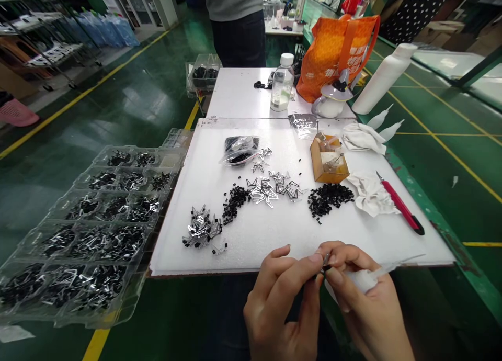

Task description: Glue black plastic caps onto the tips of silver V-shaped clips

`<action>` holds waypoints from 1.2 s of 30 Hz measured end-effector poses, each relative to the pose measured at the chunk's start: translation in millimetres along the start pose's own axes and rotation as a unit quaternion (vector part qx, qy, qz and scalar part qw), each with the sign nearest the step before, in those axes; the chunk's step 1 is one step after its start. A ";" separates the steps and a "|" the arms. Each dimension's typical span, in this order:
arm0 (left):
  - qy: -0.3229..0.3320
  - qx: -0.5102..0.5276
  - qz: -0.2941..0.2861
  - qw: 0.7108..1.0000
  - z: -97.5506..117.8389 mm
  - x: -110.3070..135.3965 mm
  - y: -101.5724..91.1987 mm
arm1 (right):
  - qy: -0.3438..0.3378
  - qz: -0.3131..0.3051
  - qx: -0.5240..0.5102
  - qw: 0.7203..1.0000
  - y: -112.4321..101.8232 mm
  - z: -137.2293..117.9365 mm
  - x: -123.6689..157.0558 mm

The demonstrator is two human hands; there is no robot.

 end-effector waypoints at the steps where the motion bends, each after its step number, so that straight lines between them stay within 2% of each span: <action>1: 0.009 0.003 0.000 1.000 1.2 -0.1 0.5 | -0.006 -0.001 0.002 1.000 0.2 -0.8 -0.4; 6: 0.023 -0.006 0.009 1.000 4.4 -0.1 0.4 | -0.041 0.024 0.012 0.999 1.9 -8.5 -2.7; 10: -0.012 -0.017 -0.012 1.000 0.5 1.6 1.4 | -0.054 0.036 0.018 0.998 3.2 -11.9 -3.4; 12: -0.007 -0.019 -0.018 1.000 -1.6 1.6 1.3 | -0.067 0.040 0.024 0.997 1.6 -13.3 -3.2; 14: 0.039 -0.022 -0.015 0.999 -0.6 -0.3 0.1 | -0.079 0.035 0.031 0.996 0.9 -14.6 -2.6; 18: 0.217 -0.040 -0.056 0.974 10.2 -1.0 4.2 | -0.106 0.025 0.033 0.994 2.1 -19.5 -1.9; 20: 0.259 -0.044 -0.082 0.961 11.9 -0.7 6.7 | -0.128 0.020 0.037 0.991 3.8 -23.4 -2.0; 21: 0.257 -0.044 -0.084 0.962 11.0 -1.7 6.7 | -0.142 0.016 0.043 0.989 5.0 -25.5 -1.9; 26: 0.157 -0.019 -0.082 0.984 -2.1 -3.1 5.4 | -0.230 0.017 0.086 0.969 8.7 -35.1 3.7; 29: 0.084 0.002 -0.072 0.994 -12.1 0.0 3.8 | -0.248 0.029 0.096 0.963 7.7 -33.5 10.2; 31: 0.009 0.011 -0.051 0.999 -21.4 0.9 1.2 | -0.245 0.039 0.098 0.964 3.9 -29.1 8.7; 34: -0.147 0.028 -0.008 0.989 -39.2 1.6 -3.5 | -0.247 0.088 0.130 0.956 -9.6 -27.2 -17.2; 36: -0.236 0.041 0.019 0.971 -48.1 1.5 -6.1 | -0.289 0.141 0.182 0.929 -19.7 -38.5 -50.4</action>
Point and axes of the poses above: each hand's wrist, its own x-axis away from the middle knuckle, its own y-axis out of the palm, z = x × y, the point moved 7 cm from there along -x, towards the middle knuckle, and after that the axes turned 15 degrees about z, right-handed, at the moved point
